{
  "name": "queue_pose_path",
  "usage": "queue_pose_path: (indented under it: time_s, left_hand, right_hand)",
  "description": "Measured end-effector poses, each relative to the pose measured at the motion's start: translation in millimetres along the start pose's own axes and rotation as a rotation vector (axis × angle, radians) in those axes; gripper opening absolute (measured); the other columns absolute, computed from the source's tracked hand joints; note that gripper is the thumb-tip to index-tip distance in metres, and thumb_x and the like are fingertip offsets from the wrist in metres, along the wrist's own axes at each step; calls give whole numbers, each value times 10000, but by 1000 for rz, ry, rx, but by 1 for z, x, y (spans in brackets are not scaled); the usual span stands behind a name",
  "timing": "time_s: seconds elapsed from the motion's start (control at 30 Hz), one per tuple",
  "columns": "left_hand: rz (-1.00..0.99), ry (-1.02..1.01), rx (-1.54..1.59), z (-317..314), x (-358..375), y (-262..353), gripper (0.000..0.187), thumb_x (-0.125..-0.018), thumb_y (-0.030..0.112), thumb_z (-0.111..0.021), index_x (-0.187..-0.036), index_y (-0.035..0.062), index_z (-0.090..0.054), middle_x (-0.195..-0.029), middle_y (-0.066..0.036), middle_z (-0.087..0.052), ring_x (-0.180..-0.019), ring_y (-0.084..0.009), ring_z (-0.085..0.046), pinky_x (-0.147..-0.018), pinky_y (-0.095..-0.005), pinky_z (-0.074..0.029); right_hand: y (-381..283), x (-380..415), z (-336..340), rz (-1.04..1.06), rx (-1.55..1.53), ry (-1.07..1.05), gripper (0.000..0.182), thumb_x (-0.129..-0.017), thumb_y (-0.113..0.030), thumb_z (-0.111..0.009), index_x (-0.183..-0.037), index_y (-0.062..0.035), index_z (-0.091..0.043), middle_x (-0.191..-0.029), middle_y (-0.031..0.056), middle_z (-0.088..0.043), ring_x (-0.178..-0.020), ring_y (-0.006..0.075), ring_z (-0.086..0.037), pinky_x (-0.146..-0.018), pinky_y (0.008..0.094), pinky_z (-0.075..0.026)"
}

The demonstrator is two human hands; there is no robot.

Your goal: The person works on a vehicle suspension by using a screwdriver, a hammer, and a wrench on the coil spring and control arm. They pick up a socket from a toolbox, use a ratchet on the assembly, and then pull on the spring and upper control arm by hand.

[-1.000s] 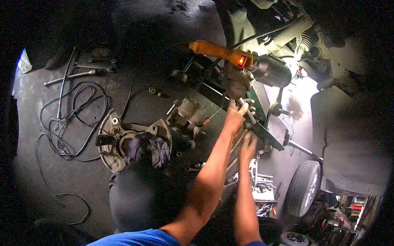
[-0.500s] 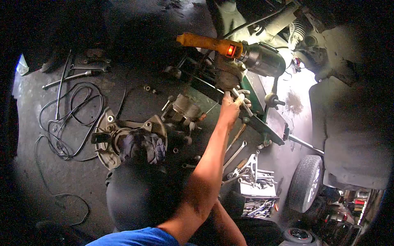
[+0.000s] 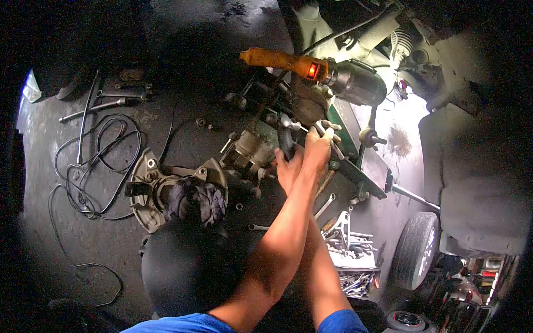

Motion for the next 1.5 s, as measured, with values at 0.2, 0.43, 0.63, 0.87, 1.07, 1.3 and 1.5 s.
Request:
queue_pose_path:
  time_s: [0.2,0.43,0.63,0.87,1.07,1.3,1.5]
  left_hand:
    - [64,-4,64,-6,5,11,107,-985,62,-533,-1091,56,-540,-1028,-95,-699,-724,-134,-608,-582,-290,-518]
    - [122,-18,77,-5,5,3,104,-994,74,-528,-1097,60,-534,-1004,-83,-688,-714,-126,-598,-567,-285,-517]
    - [136,-34,43,1,3,-14,255,-1000,135,-556,-1237,81,-478,-1162,-115,-616,-916,-157,-559,-728,-327,-488]
    - [247,-122,56,8,-19,-52,463,-1007,219,-594,-1421,107,-420,-1376,-150,-528,-1191,-192,-510,-941,-376,-439]
    - [56,18,64,-3,-2,-4,140,-992,59,-521,-1132,68,-508,-1013,-102,-685,-734,-133,-613,-562,-288,-518]
    - [129,6,256,-7,6,1,255,-955,97,-542,-1204,74,-492,-1188,-142,-623,-920,-195,-626,-828,-345,-512]
    - [147,-70,864,7,2,-19,389,-932,200,-553,-1290,68,-481,-1359,-144,-526,-1209,-265,-560,-1045,-470,-423]
  right_hand:
    - [-59,-15,61,-24,272,43,643,-885,-591,-670,-1231,-49,-661,-1142,269,-665,-1147,474,-599,-1009,513,-443]
    - [-31,-12,31,52,159,72,602,-887,-573,-683,-1214,-68,-677,-1139,224,-661,-1130,433,-599,-1001,496,-441]
    - [-40,-10,36,79,173,311,582,-900,-559,-673,-1213,-69,-677,-1115,218,-669,-1133,424,-602,-1007,482,-435]
    - [-9,-43,60,-165,-69,96,522,-928,-471,-681,-1202,-35,-600,-1058,234,-672,-984,434,-655,-845,442,-515]
    - [16,-82,49,-152,146,161,344,-1007,-303,-592,-1194,-16,-558,-897,222,-663,-819,388,-700,-667,391,-549]
    - [30,-85,32,146,741,186,343,-1039,-250,-538,-1306,-41,-490,-1125,205,-658,-942,346,-700,-777,402,-568]
    - [57,17,23,30,-274,92,461,-949,-295,-669,-1305,-21,-565,-1196,236,-678,-1070,382,-679,-917,448,-525]
Point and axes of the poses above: each hand's wrist, its own x-axis away from the middle knuckle, its own z-axis out of the back of the hand, y = z × x, the point moved 6 cm from there along -x, towards the middle knuckle
